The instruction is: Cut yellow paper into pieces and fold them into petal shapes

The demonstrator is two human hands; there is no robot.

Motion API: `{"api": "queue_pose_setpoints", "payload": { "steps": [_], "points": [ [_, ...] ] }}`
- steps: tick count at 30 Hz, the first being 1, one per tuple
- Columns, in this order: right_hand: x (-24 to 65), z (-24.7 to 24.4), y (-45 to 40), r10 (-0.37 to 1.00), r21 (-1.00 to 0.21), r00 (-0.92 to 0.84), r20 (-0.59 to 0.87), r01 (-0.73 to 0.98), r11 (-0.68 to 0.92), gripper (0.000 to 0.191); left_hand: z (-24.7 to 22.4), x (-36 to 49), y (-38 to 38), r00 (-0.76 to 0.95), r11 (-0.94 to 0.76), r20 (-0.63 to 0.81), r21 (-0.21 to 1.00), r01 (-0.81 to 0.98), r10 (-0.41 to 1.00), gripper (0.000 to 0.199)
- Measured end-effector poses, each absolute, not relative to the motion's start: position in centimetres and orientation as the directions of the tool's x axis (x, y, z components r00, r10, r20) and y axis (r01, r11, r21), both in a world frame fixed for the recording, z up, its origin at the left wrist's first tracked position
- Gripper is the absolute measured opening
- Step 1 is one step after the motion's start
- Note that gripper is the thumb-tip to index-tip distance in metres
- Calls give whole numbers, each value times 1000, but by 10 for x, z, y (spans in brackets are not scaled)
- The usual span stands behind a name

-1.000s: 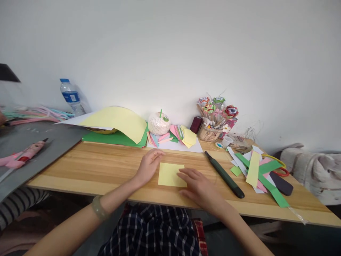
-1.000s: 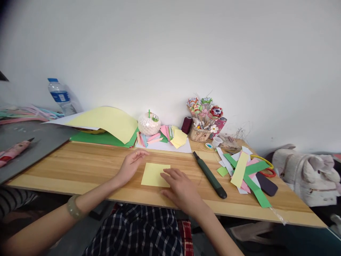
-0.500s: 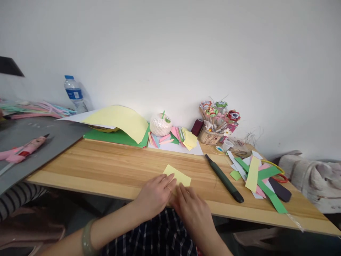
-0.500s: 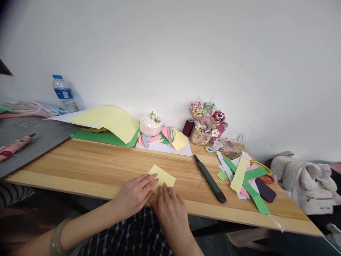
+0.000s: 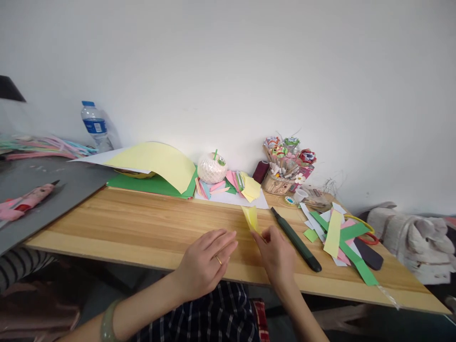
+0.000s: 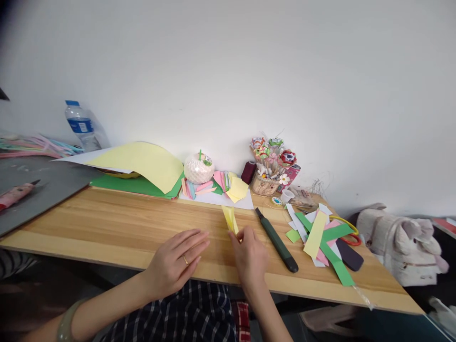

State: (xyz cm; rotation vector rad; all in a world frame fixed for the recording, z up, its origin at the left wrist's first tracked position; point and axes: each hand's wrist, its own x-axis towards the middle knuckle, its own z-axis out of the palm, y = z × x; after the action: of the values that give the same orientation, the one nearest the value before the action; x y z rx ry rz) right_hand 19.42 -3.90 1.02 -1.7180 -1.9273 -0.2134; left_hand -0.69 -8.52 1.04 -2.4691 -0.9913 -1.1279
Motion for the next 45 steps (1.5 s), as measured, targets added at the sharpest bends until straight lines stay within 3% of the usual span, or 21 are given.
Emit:
{"api": "queue_pose_setpoints", "payload": {
  "steps": [4,9,14,17,20,22,23,26,31,36,40,45],
  "points": [
    [164,10,5,885,-206,-69,461,961,183,48,10,-8,-83,551,-761,678,18,649,486,31],
    [150,18,20,852,-155,-142,505,955,251,47,10,-17,-84,531,-746,683,30,666,502,30],
    [149,26,-31,713,-8,-458,532,839,544,33,6,-22,-87,375,-628,736,87,773,564,38],
    [147,20,-68,599,46,-632,491,706,707,26,-2,-20,-89,400,-603,657,104,791,639,34],
    [151,14,-86,560,22,-689,460,639,769,20,-13,-20,-90,485,-687,588,174,706,647,21],
    [159,13,-86,567,-78,-708,422,594,800,9,-18,-23,-90,463,-707,604,252,661,649,23],
    [163,13,-84,581,-153,-709,401,573,805,13,-19,-25,-91,437,-701,611,291,652,660,26],
    [176,10,-77,656,-384,-668,352,536,752,21,-17,-32,-93,351,-635,595,372,677,723,27],
    [179,-3,-71,783,-570,-515,348,547,613,13,-9,-34,-96,244,-499,491,498,709,836,19],
    [170,-15,-65,939,-684,-211,273,643,344,30,-11,-29,-86,120,-440,504,584,682,855,25],
    [165,-21,-63,978,-778,-81,190,596,201,48,-17,-30,-82,70,-437,541,590,679,838,19],
    [156,-28,-69,975,-717,34,219,683,138,44,-23,-36,-84,46,-283,392,573,769,919,6]
  ]
}}
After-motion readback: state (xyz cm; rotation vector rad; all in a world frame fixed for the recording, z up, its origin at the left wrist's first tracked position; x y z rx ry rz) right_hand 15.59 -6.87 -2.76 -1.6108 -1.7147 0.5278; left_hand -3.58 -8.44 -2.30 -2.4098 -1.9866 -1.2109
